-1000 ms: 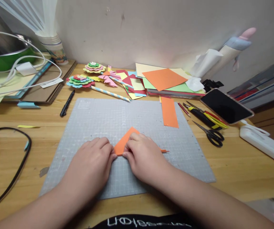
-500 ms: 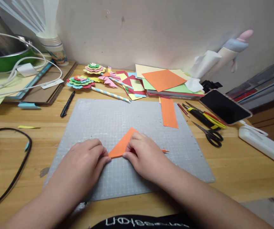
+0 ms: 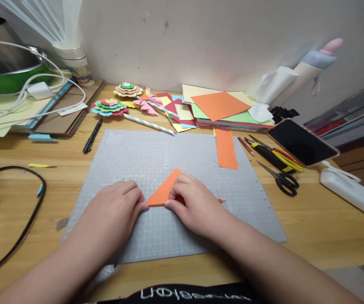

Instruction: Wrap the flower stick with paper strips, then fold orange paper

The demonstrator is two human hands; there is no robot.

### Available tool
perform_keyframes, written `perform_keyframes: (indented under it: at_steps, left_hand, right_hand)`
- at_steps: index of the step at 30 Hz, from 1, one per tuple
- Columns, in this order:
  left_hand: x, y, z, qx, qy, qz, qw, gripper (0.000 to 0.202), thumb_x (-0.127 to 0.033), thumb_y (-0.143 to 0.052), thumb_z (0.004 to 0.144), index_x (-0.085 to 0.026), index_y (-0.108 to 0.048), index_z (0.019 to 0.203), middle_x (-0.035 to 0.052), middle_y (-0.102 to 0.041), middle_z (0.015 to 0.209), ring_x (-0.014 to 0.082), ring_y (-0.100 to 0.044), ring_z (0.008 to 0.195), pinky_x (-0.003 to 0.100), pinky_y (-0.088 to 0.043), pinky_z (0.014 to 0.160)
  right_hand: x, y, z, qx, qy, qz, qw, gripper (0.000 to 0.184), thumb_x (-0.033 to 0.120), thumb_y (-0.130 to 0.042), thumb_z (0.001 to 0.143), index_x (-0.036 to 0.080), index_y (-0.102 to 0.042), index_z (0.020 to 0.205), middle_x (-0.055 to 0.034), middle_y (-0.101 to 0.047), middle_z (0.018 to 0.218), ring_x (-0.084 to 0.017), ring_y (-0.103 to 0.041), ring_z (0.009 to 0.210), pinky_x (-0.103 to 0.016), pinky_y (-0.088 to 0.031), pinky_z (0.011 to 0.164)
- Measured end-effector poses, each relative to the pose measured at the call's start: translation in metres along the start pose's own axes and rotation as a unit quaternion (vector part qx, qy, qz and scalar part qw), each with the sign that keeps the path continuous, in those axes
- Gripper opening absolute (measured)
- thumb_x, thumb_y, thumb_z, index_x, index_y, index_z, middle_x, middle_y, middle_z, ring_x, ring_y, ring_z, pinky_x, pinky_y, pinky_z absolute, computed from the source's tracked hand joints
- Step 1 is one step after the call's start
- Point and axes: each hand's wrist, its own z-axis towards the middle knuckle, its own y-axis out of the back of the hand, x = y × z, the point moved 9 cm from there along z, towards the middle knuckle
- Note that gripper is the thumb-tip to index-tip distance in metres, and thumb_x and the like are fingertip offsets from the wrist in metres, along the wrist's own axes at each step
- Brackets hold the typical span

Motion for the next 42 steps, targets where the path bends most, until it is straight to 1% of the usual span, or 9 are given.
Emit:
perform_keyframes:
  at_steps: [4,11,15,18,23,30,35,38,42]
  left_hand:
    - [0.001,0.001,0.002,0.01,0.006,-0.018,1.0,0.027,-0.036,-0.043,0.092,-0.019,-0.057,0.075,0.0044,-0.057,0.081,0.0227,-0.052,0.077,0.038,-0.04,0.071]
    - [0.0,0.004,0.003,0.006,0.002,-0.022,1.0,0.028,-0.034,-0.04,0.091,-0.019,-0.057,0.076,0.005,-0.057,0.081,0.0221,-0.052,0.077,0.038,-0.04,0.07]
    - [-0.002,0.006,0.008,0.0,0.005,-0.026,1.0,0.027,-0.032,-0.041,0.09,-0.019,-0.056,0.071,0.0042,-0.056,0.077,0.0204,-0.052,0.074,0.036,-0.039,0.068]
    - [-0.007,0.007,0.012,-0.028,-0.007,-0.066,0.997,0.024,-0.033,-0.044,0.089,-0.019,-0.057,0.074,0.0031,-0.057,0.077,0.0191,-0.051,0.075,0.034,-0.038,0.068]
    - [-0.019,0.002,0.017,-0.044,-0.035,-0.102,0.993,0.024,-0.036,-0.048,0.089,-0.02,-0.059,0.076,0.0025,-0.058,0.083,0.0189,-0.052,0.08,0.035,-0.037,0.073]
    - [-0.024,-0.004,0.023,-0.021,-0.044,-0.014,0.999,0.028,-0.036,-0.045,0.091,-0.017,-0.059,0.077,0.0057,-0.057,0.083,0.022,-0.051,0.081,0.037,-0.038,0.073]
    - [-0.028,-0.002,0.025,-0.004,-0.035,0.053,0.998,0.028,-0.035,-0.046,0.091,-0.015,-0.06,0.076,0.0077,-0.057,0.082,0.0235,-0.052,0.078,0.038,-0.038,0.069]
    - [-0.028,0.001,0.028,0.009,-0.027,0.058,0.998,0.024,-0.034,-0.048,0.089,-0.017,-0.059,0.077,0.0064,-0.057,0.084,0.0238,-0.053,0.079,0.039,-0.037,0.07]
    - [-0.023,0.007,0.033,0.009,-0.019,0.006,1.0,0.018,-0.036,-0.055,0.084,-0.019,-0.053,0.078,0.003,-0.057,0.083,0.0217,-0.052,0.08,0.035,-0.035,0.069]
  right_hand:
    - [-0.008,0.005,-0.003,0.005,-0.02,0.002,1.0,0.02,0.018,-0.066,0.082,0.019,-0.054,0.066,-0.0015,-0.057,0.083,-0.015,-0.052,0.079,-0.03,-0.042,0.071]
    - [-0.02,0.015,-0.007,-0.015,-0.067,-0.05,0.996,0.021,0.026,-0.07,0.079,0.02,-0.057,0.064,-0.0014,-0.058,0.08,-0.018,-0.052,0.078,-0.033,-0.039,0.068]
    - [-0.022,0.014,0.001,0.022,-0.08,-0.066,0.994,0.022,0.028,-0.07,0.077,0.02,-0.055,0.062,-0.0013,-0.057,0.079,-0.016,-0.051,0.07,-0.031,-0.036,0.059]
    - [-0.023,0.011,0.007,0.057,-0.085,-0.074,0.992,0.026,0.031,-0.071,0.075,0.02,-0.053,0.06,-0.0004,-0.056,0.077,-0.013,-0.048,0.062,-0.029,-0.031,0.053]
    - [-0.024,0.012,0.007,0.045,-0.071,-0.07,0.994,0.026,0.032,-0.071,0.075,0.02,-0.053,0.061,-0.0001,-0.055,0.077,-0.013,-0.047,0.062,-0.028,-0.029,0.052]
    - [-0.027,0.012,0.002,0.029,-0.063,-0.052,0.996,0.026,0.032,-0.07,0.076,0.02,-0.053,0.061,0.0013,-0.054,0.075,-0.012,-0.046,0.062,-0.028,-0.029,0.052]
    - [-0.028,0.013,0.003,0.025,-0.069,-0.048,0.996,0.026,0.031,-0.071,0.076,0.02,-0.052,0.061,0.0019,-0.055,0.075,-0.012,-0.047,0.062,-0.028,-0.03,0.053]
    - [-0.028,0.013,0.003,0.025,-0.066,-0.058,0.996,0.026,0.032,-0.071,0.077,0.02,-0.053,0.062,0.0018,-0.055,0.076,-0.012,-0.048,0.063,-0.028,-0.031,0.053]
    - [-0.012,0.013,-0.005,-0.016,-0.004,-0.082,0.997,0.01,0.024,-0.068,0.081,0.021,-0.06,0.076,0.0011,-0.06,0.084,-0.015,-0.054,0.076,-0.03,-0.038,0.066]
